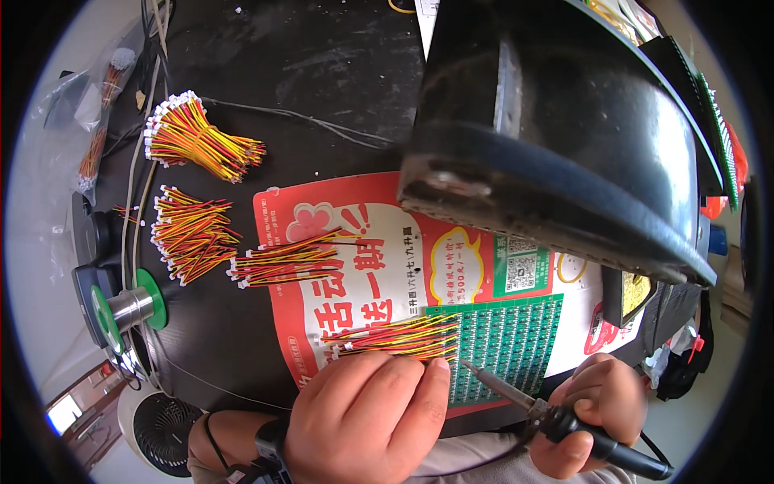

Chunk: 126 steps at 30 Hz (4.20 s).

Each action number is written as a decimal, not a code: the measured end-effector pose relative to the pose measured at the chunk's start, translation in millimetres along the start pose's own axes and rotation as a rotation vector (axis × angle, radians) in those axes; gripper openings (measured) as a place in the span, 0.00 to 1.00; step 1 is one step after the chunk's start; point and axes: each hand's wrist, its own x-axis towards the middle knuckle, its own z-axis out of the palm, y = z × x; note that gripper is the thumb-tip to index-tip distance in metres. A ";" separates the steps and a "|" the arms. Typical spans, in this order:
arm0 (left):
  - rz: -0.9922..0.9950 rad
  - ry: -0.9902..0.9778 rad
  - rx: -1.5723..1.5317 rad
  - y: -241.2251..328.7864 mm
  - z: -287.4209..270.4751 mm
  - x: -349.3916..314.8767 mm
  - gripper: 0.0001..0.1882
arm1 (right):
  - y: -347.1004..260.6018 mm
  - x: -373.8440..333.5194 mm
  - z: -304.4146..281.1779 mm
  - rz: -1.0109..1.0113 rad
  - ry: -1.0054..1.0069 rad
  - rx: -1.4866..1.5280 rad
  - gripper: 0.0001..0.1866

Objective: Soldering small electrical wires with connector ends onto a green circuit board.

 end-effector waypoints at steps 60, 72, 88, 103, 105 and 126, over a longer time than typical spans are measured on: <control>0.347 0.173 0.057 -41.9 7.7 7.1 0.05 | 0.5 6.5 -2.6 -0.022 -0.122 0.188 0.13; 0.321 0.149 0.079 -42.5 6.6 1.6 0.06 | 4.6 10.8 -28.0 0.027 -0.323 0.133 0.18; 0.214 0.108 0.039 -30.2 7.6 2.9 0.08 | 3.7 2.6 4.4 -0.061 0.013 0.202 0.13; 0.016 0.029 -0.024 -1.1 6.0 -6.0 0.11 | -5.6 5.1 -0.1 0.076 -0.042 -0.105 0.21; 0.014 0.028 -0.027 -1.4 5.2 -5.2 0.11 | -4.1 5.0 -0.9 0.062 -0.038 -0.098 0.21; 0.022 0.066 -0.003 -1.0 9.7 -7.9 0.11 | 9.1 -6.8 9.4 -0.080 0.031 0.238 0.17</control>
